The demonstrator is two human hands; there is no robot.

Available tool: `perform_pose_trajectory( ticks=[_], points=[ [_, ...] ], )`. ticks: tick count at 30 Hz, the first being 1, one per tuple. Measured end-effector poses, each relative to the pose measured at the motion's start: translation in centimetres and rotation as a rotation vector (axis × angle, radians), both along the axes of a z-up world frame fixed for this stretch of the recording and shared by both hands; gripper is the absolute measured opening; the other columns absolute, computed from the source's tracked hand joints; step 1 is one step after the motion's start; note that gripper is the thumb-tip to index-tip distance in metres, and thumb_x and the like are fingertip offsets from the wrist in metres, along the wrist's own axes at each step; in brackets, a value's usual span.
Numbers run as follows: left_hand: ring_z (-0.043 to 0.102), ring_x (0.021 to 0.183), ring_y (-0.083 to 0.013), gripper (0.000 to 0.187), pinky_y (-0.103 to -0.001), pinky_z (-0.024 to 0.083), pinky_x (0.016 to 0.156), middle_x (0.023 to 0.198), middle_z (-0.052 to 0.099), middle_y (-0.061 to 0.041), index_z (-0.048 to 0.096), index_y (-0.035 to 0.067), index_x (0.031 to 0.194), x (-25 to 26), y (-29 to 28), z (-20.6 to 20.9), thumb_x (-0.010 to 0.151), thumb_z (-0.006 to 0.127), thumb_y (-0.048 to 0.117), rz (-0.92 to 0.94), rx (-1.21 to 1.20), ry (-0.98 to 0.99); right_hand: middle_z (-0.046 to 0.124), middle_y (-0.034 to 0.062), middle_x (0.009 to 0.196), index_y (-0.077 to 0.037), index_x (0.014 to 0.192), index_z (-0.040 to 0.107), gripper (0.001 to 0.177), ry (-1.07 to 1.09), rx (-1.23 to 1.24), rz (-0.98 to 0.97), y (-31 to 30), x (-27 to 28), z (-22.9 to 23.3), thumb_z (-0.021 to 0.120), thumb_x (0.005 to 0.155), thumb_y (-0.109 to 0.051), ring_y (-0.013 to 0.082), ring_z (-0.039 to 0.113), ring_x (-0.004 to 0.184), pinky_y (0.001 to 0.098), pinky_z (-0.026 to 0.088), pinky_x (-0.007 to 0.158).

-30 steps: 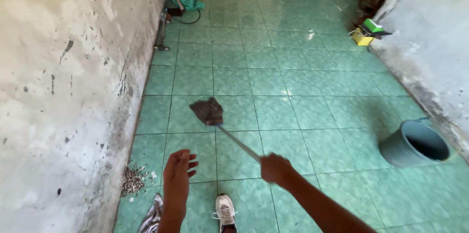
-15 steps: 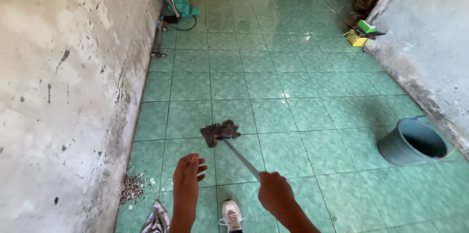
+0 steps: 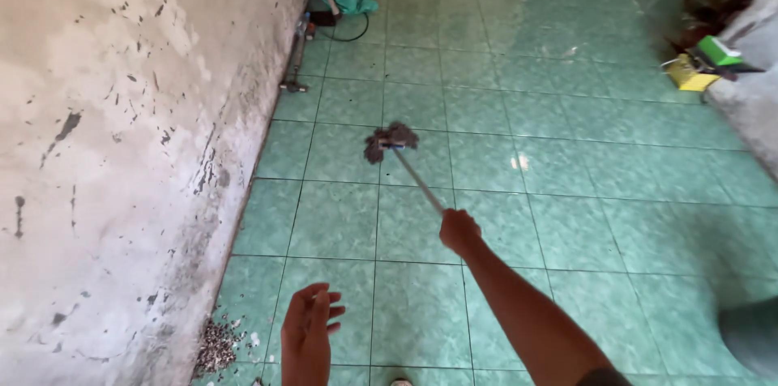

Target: The person uses a long-handled mop to push a dead rat across a tiled floor and into a bucket. They then dip the mop into the bucket and continue to scrub the floor and the base of a wall.

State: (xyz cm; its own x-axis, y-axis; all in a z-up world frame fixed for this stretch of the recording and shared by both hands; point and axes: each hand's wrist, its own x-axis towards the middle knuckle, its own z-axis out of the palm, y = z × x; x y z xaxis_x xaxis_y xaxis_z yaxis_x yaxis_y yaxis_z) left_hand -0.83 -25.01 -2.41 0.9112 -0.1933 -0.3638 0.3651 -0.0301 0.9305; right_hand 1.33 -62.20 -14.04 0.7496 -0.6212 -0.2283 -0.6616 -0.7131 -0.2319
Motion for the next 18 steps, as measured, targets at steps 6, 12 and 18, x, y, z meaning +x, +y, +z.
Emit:
perform_pose_trajectory(
  ticks=[6,12,18],
  points=[
    [0.073,0.096,-0.0218,0.033,-0.037,0.056,0.079,0.109,0.076,-0.011,0.063,0.006,0.123,1.3,-4.2,2.1,0.099,0.055,0.027,-0.014,-0.036,-0.068,0.071,0.0137,0.116,-0.007,0.124,0.065,0.031,0.276,-0.013,0.026,-1.6,1.2,0.7,0.063,0.095,-0.018,0.0332,0.073,0.107,0.0461,0.062,0.083],
    [0.072,0.096,-0.0208,0.032,-0.036,0.056,0.081,0.109,0.074,-0.009,0.063,0.007,0.122,-2.5,-5.2,6.0,0.101,0.053,0.028,-0.098,-0.041,-0.092,0.075,0.0118,0.104,-0.001,0.117,0.067,0.027,0.282,-0.242,0.196,2.0,-7.0,5.2,0.063,0.095,-0.017,0.0275,0.076,0.094,0.0397,0.061,0.074],
    [0.069,0.095,-0.0203,0.031,-0.035,0.054,0.080,0.108,0.073,-0.009,0.063,0.006,0.120,-10.9,-3.0,7.0,0.101,0.054,0.029,-0.191,-0.137,-0.137,0.075,0.0104,0.098,-0.004,0.110,0.073,0.021,0.446,-0.089,0.105,8.4,-23.8,12.7,0.064,0.093,-0.011,0.0247,0.076,0.088,0.0371,0.062,0.071]
  ],
)
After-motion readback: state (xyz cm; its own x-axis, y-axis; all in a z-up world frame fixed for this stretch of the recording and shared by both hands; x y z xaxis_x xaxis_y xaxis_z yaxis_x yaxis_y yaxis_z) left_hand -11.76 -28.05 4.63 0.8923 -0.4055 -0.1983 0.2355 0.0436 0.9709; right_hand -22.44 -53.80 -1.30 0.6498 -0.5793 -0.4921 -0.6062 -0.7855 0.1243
